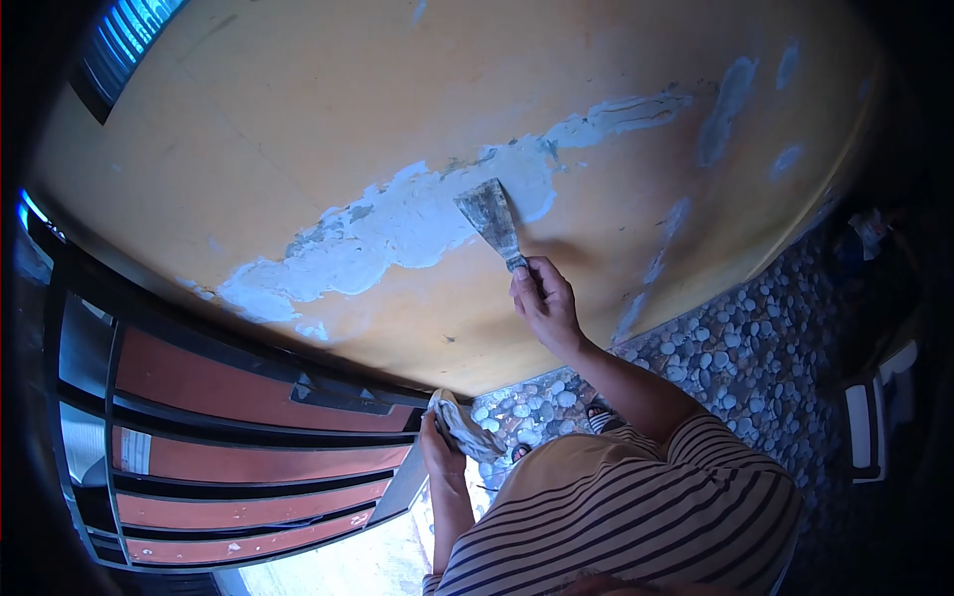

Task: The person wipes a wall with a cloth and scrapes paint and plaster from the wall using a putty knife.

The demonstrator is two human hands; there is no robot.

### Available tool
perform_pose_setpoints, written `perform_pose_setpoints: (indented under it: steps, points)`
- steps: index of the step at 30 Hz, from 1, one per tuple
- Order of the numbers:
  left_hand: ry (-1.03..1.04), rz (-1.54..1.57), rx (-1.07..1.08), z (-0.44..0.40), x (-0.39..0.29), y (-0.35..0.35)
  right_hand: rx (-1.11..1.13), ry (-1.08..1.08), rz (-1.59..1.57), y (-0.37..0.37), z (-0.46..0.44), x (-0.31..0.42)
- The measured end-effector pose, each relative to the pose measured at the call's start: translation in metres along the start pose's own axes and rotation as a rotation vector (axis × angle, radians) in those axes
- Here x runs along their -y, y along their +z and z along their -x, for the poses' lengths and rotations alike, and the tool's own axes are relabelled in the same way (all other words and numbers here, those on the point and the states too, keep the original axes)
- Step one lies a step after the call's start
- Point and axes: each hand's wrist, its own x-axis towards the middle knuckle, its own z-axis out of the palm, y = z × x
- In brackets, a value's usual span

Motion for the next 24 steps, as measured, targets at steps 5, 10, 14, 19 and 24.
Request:
perform_pose_setpoints:
  steps: [5, 10, 14, 19, 24]
  points:
    - [-0.026, -0.024, -0.002, -0.005, 0.002, -0.011, 0.019, -0.002, -0.013, 0.003, -0.007, 0.011]
    - [-0.001, -0.010, -0.023, -0.011, 0.003, -0.012, -0.029, 0.014, -0.036, -0.003, -0.001, -0.006]
    - [-0.029, -0.028, -0.029, -0.006, 0.004, -0.004, -0.057, 0.089, -0.072, -0.004, -0.003, 0.003]
    - [-0.015, -0.015, -0.005, -0.010, 0.003, -0.004, -0.029, 0.022, -0.064, -0.008, -0.009, 0.002]
    - [-0.028, -0.012, -0.038, -0.012, 0.006, -0.008, -0.043, 0.026, -0.069, -0.013, -0.008, 0.007]
